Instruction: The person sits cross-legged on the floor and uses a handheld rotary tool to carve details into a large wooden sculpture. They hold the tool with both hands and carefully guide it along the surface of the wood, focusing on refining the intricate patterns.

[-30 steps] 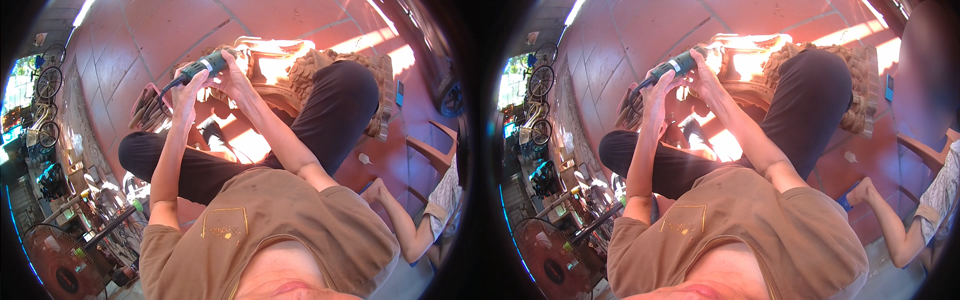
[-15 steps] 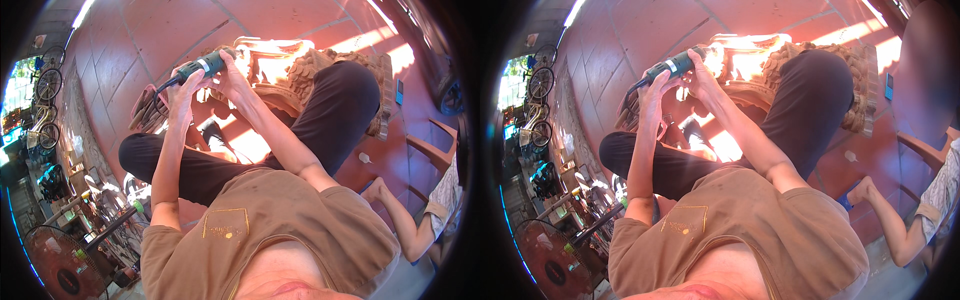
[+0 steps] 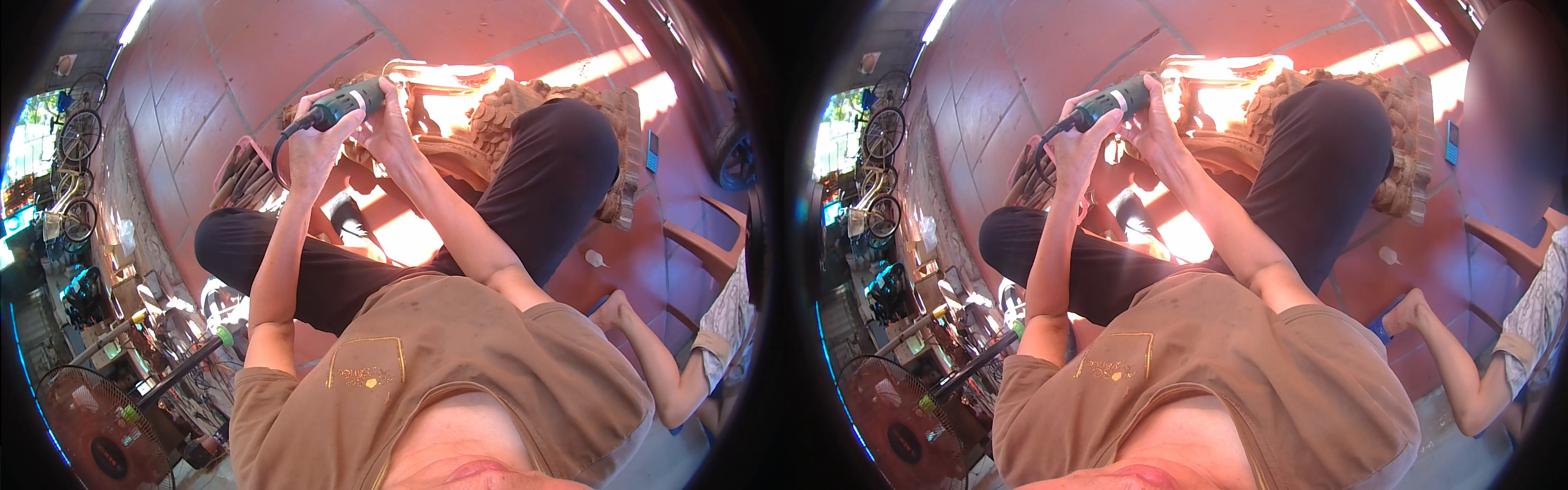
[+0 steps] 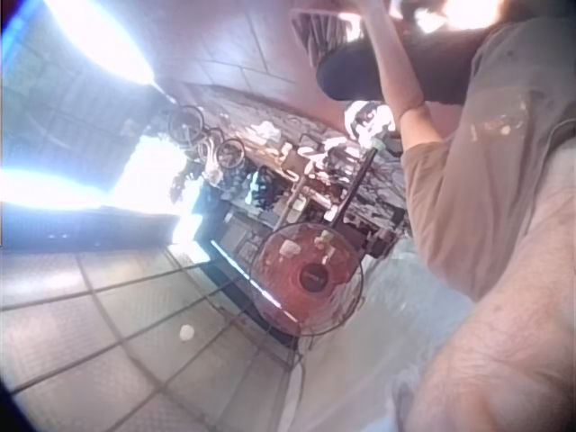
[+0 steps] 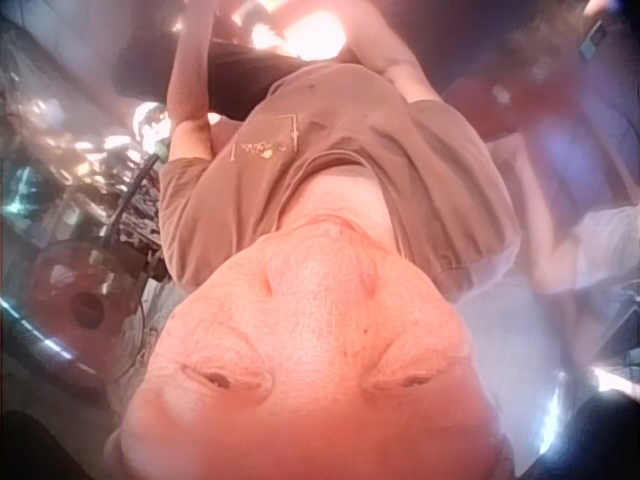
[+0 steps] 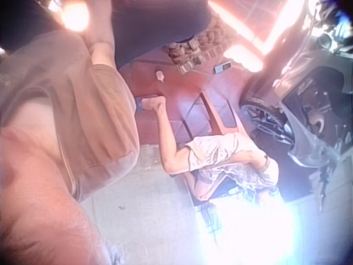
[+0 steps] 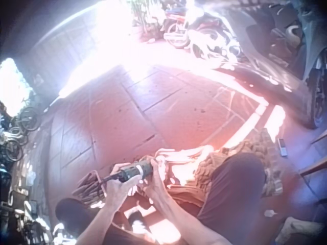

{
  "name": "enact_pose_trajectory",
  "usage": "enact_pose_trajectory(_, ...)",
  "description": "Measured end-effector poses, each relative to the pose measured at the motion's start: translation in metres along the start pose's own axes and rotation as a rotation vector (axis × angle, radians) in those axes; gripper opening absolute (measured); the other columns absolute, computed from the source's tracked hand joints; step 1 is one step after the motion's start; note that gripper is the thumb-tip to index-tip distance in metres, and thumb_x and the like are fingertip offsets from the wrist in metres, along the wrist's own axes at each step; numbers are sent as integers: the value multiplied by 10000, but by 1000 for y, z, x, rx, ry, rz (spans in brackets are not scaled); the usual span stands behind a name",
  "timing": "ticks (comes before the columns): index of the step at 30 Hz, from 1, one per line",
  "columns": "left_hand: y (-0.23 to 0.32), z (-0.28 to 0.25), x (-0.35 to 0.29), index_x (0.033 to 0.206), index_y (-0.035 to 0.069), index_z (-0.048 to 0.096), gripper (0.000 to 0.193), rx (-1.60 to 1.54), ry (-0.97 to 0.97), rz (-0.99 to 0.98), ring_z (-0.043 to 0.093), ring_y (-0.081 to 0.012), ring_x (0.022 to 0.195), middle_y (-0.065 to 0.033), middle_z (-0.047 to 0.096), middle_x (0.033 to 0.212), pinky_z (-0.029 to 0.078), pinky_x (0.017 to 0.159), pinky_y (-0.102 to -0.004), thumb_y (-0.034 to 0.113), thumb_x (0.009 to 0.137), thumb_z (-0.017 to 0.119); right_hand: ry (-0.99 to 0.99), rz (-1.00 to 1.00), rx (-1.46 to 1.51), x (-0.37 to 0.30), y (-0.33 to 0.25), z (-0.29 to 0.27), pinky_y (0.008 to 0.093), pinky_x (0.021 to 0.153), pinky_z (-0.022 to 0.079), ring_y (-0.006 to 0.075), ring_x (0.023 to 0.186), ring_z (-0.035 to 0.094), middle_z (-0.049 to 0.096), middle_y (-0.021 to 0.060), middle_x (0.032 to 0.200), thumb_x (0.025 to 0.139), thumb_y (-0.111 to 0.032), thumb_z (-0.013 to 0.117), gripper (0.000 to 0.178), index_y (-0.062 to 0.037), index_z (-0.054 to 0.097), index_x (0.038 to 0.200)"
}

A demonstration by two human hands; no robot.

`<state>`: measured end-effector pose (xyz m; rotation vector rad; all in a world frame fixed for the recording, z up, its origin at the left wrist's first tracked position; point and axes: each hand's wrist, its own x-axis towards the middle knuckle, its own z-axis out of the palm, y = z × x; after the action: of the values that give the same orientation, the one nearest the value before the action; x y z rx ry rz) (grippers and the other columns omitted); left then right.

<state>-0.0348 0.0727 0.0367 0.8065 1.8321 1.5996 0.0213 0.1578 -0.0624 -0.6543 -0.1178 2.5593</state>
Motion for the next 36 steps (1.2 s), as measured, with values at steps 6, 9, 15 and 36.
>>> enact_pose_trajectory(6, 4, -8, 0, 1185, -31, 537, 477, 59, -17, -37, 667, -124, 836, -119, 664, 1017, 554, 691, -210, 68, 795, 794, -24, -3, 35, -10, 7, 4, 406, 869, 537, 155, 1088, 567, 618, 13, 1135, 889, -561, 592, 482, -175, 528, 1170)
enact_pose_trajectory(9, 6, -12, 2, 1202, -32, 535, 489, 73, -1, -13, 665, -125, 859, -123, 662, 1033, 551, 711, -210, 64, 796, 791, -69, 0, 40, -16, 5, 12, 399, 869, 544, 147, 1059, 600, 627, 12, 1135, 905, -559, 578, 473, -174, 528, 1175)
enact_pose_trajectory(15, 2, -16, -1, 1222, -32, 526, 504, -25, 38, -11, 658, -128, 925, -126, 654, 1065, 550, 780, -229, 56, 800, 786, -95, 23, -10, -8, 1, 16, 393, 807, 565, 135, 982, 629, 640, 15, 1078, 929, -544, 573, 435, -177, 524, 1158)
enact_pose_trajectory(36, -7, -30, -7, 1211, -7, 546, 471, -29, 49, -37, 632, -114, 913, -95, 639, 1057, 527, 784, -226, 77, 811, 780, -76, 59, -67, -7, 11, 13, 401, 765, 554, 159, 970, 610, 651, 35, 1008, 894, -570, 612, 469, -152, 559, 1100)
